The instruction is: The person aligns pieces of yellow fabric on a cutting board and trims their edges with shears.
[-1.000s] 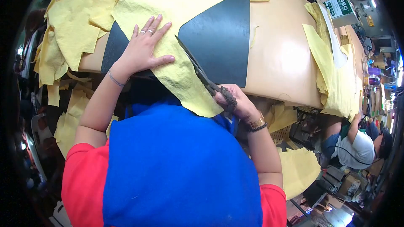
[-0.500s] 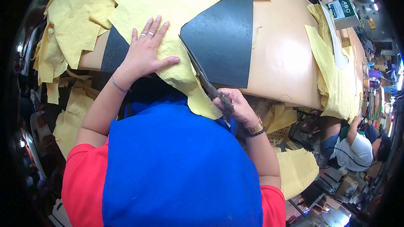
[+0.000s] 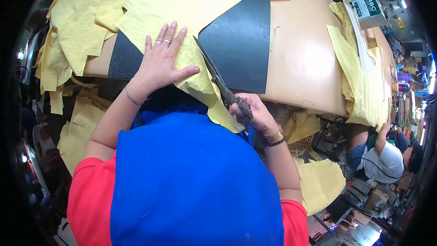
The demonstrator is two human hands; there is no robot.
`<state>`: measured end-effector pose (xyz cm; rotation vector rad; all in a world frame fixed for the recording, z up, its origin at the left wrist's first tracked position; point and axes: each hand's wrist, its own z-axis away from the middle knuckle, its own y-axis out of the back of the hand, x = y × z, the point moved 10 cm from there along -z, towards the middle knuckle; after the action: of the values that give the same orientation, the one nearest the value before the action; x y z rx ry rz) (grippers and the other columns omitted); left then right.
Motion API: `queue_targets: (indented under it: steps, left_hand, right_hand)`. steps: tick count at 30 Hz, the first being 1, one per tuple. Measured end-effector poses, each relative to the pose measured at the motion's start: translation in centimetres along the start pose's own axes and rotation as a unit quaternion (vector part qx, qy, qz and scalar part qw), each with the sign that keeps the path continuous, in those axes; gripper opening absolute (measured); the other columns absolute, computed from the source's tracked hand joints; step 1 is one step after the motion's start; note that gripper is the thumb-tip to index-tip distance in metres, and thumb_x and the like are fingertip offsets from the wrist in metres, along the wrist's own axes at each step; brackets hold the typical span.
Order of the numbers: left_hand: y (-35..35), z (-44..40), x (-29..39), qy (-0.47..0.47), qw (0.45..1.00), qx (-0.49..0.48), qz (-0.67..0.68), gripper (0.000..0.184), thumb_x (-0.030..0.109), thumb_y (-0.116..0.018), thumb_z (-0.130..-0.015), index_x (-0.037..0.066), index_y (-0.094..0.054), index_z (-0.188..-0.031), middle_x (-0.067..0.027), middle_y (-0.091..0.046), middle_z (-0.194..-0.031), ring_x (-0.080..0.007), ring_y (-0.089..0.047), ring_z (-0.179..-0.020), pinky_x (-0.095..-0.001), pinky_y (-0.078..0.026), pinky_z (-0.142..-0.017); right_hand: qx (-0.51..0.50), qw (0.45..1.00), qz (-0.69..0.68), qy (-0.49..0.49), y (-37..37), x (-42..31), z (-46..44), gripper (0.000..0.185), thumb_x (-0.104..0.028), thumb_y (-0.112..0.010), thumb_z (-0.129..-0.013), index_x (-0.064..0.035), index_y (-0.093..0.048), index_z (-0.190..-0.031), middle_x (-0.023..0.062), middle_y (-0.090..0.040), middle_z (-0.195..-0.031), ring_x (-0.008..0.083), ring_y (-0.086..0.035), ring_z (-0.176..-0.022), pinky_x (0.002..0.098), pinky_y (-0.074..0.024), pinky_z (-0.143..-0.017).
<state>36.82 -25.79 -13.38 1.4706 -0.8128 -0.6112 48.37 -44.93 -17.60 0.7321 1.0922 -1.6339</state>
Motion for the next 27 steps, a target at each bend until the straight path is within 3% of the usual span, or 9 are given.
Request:
queue_targets:
  steps: [5,27]
  left_hand:
    - [0.0,0.0,0.2,0.005,1.0,-0.002,0.004,0.107,0.083,-0.041,-0.075,0.009,-0.023,-0.15,-0.022,-0.019,-0.154,-0.0362,-0.012,-0.145,-0.0654,-0.01,-0.11]
    - [-0.2,0.3,2.1,0.023,1.0,-0.014,0.002,0.105,0.081,-0.044,-0.076,0.01,-0.021,-0.15,-0.0207,-0.015,-0.155,-0.0361,-0.01,-0.145,-0.0666,-0.01,-0.109]
  right_hand:
    - [-0.005,0.999,0.016,0.042,-0.1,-0.1,-0.4,0.03,-0.034,-0.071,-0.086,-0.0058,-0.06,-0.083,-0.0073,-0.053,-0.068,0.0006,-0.042,-0.058,0.0176,-0.0313,-0.05]
    - [0.025,1.0,-0.016,0.01,0.6,1.0,0.6,0.025,-0.029,-0.07,-0.086,-0.0069,-0.059,-0.082,-0.0057,-0.055,-0.068,0.0016,-0.048,-0.057,0.0176,-0.0348,-0.05]
